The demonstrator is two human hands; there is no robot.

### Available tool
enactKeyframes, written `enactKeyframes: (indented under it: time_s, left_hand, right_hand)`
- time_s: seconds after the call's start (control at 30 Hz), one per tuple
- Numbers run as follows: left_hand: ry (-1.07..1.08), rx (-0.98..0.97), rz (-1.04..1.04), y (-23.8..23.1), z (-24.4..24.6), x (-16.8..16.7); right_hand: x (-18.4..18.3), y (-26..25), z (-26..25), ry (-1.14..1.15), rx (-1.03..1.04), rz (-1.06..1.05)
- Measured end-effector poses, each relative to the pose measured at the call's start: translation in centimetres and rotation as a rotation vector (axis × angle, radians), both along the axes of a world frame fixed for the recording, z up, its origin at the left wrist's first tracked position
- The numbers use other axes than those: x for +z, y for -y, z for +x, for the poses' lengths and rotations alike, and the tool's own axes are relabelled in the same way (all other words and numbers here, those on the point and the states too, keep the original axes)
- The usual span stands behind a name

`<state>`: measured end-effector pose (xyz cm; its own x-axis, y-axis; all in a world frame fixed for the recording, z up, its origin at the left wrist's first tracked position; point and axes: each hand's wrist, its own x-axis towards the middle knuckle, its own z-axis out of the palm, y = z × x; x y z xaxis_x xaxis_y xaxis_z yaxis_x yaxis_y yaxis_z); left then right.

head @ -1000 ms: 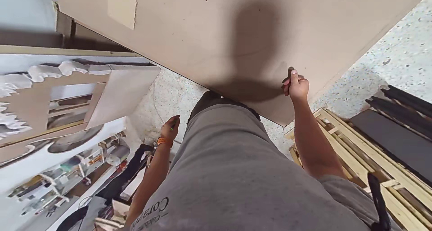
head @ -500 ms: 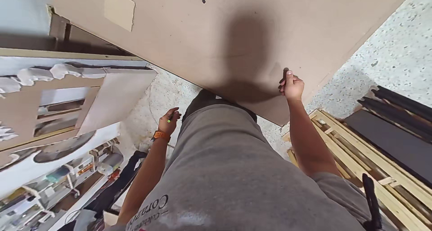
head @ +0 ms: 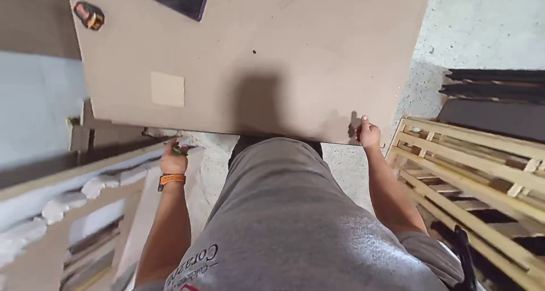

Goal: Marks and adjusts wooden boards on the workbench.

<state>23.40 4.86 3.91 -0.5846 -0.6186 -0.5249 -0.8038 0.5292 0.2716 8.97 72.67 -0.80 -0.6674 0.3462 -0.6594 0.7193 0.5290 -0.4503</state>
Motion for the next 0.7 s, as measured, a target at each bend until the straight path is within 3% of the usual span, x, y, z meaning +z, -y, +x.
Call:
enactKeyframes:
  time_s: [0.2,0.4,0.53,0.7]
  left_hand:
    - [-0.060,-0.379,-0.132,12.4,-11.8,-1.7]
    - [-0.132,-0.626,-0.143,17.2,-14.1,-5.7]
    - [-0.156,-0.641,-0.159,16.8,-12.9,-5.7]
    - [-0.228,-0.710,-0.114,15.8,-11.8,-7.2]
  right_hand:
    - [2.7,13.0,13.7,0.099,-0.335,0.015]
    - [1.4,24.5,23.9,0.358,-0.201,-0.055]
    - [0.4,26.6,25.9,0.497,-0.209,-0.134]
    - [-1.3,25.1,22.9,0.446,-0.264,-0.158]
